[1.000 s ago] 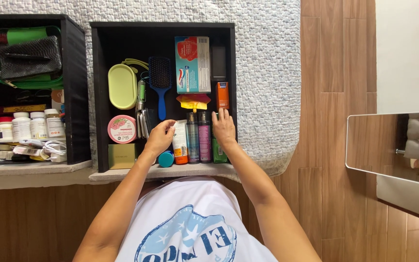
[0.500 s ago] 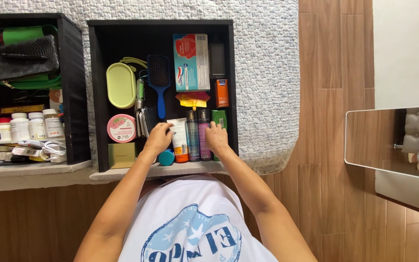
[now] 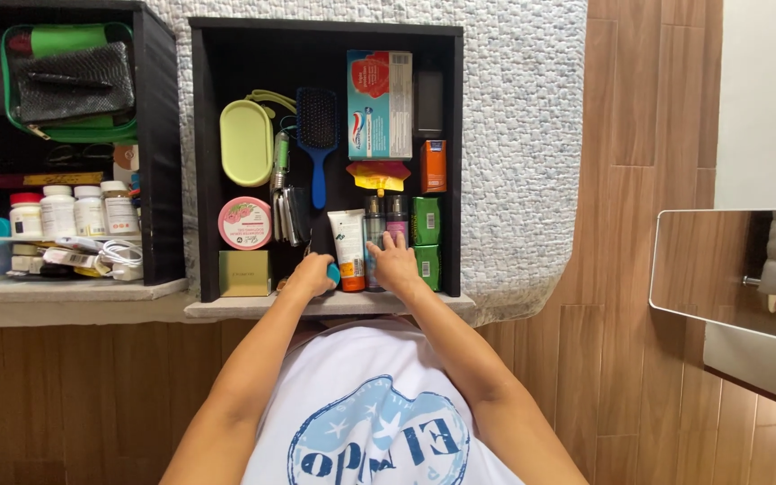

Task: Organize personal care products and toiletries inside storage drawers on a bed.

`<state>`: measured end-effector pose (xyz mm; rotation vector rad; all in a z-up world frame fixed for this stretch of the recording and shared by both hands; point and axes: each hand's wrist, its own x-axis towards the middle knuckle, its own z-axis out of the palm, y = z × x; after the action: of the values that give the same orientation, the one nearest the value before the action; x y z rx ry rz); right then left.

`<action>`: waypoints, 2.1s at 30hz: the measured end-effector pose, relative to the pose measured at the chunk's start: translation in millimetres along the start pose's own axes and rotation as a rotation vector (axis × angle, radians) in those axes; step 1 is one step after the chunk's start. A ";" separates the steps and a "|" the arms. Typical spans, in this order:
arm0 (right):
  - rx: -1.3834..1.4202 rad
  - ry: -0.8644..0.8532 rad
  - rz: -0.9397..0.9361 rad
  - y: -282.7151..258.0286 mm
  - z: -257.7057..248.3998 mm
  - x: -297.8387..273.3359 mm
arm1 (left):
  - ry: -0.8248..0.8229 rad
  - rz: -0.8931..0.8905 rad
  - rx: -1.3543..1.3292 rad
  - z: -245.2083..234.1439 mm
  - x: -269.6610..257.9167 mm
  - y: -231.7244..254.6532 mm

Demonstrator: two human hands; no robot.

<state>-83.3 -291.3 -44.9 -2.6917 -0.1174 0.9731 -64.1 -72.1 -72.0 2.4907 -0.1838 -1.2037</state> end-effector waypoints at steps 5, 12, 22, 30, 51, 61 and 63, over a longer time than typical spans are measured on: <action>-0.007 -0.044 0.009 0.2 -7.5 -8.6 | 0.003 -0.044 -0.011 -3.7 11.0 -3.7; -0.035 -0.118 0.068 -4.5 -4.5 -22.1 | -0.156 -0.092 -0.063 -6.4 6.6 -8.3; -0.014 -0.045 0.054 -1.6 12.6 -32.4 | 0.265 0.196 -0.107 15.2 -6.0 29.1; 0.200 0.058 0.314 5.5 30.3 -54.2 | 0.252 0.159 0.079 31.3 -33.6 36.8; 0.200 0.501 0.272 -9.4 23.5 -67.7 | 0.111 0.224 0.405 27.3 -58.2 40.9; 0.250 0.322 0.332 -7.8 25.4 -70.1 | 0.222 0.420 0.441 57.6 -40.3 53.0; 0.246 0.556 0.309 -0.9 35.5 -59.3 | 0.144 0.389 0.360 60.9 -31.8 56.3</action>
<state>-151.6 -292.2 -34.3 -2.6751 0.5059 0.2484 -129.0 -131.9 -62.0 2.6519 -0.8699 -0.8876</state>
